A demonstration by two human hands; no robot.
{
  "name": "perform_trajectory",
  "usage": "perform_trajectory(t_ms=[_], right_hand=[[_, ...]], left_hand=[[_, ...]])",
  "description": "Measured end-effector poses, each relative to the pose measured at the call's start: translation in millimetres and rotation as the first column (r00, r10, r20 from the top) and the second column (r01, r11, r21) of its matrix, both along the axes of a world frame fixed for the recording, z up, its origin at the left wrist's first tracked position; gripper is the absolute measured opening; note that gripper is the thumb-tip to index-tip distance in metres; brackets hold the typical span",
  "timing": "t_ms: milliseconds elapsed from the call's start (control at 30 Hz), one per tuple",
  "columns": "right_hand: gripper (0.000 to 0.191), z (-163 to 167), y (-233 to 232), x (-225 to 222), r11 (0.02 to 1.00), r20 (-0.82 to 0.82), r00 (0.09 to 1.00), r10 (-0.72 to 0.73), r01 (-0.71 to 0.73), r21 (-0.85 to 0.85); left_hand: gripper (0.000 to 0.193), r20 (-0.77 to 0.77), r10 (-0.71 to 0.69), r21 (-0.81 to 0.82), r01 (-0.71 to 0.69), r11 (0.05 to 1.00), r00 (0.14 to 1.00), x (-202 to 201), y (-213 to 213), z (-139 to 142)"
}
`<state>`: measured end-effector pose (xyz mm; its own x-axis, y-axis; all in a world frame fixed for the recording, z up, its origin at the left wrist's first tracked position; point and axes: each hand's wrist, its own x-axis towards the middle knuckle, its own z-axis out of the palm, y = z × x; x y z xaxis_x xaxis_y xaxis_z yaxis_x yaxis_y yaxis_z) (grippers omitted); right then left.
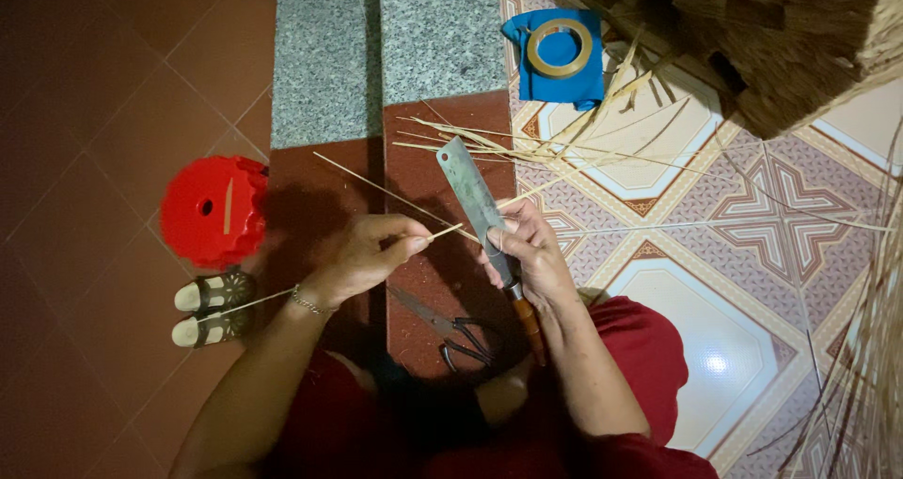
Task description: The person sits on the floor and uses a large knife to sharpen thin bamboo sticks one at a time. The person holds each stick and scrapes it against the blade to create a pointed tip, then sets the finished stick aside.
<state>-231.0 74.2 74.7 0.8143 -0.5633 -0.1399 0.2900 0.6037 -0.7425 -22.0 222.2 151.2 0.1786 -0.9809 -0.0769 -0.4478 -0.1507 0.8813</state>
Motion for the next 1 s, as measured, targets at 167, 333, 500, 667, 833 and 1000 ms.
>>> perform_trajectory(t_ms=[167,333,500,667,833,1000], right_hand=[[0.029,-3,-11,-8,0.998,0.04,0.998,-0.056,0.055,0.018],[0.029,-8,-21,-15,0.993,0.028,0.993,-0.114,0.113,0.027],[0.027,-11,-28,-20,0.989,0.003,0.989,-0.147,0.147,0.018],[0.027,-12,-40,-30,0.976,0.041,0.976,-0.215,0.215,0.016],[0.024,-19,-44,-34,0.974,0.031,0.974,-0.224,0.225,-0.004],[0.02,-32,-67,-47,0.95,0.109,0.944,-0.31,0.313,-0.01]], left_hand=[[0.019,0.022,0.04,0.03,-0.041,0.999,0.999,5,3,-1],[0.017,0.121,0.021,0.055,-0.028,0.998,0.992,17,7,-11],[0.016,0.154,0.015,-0.02,-0.012,1.0,0.988,28,13,-19],[0.016,0.175,0.082,0.043,-0.091,0.995,0.981,36,19,-16],[0.015,0.168,0.068,0.057,-0.079,0.995,0.983,41,23,-16],[0.014,0.186,0.119,0.077,-0.136,0.988,0.975,55,33,-15]])
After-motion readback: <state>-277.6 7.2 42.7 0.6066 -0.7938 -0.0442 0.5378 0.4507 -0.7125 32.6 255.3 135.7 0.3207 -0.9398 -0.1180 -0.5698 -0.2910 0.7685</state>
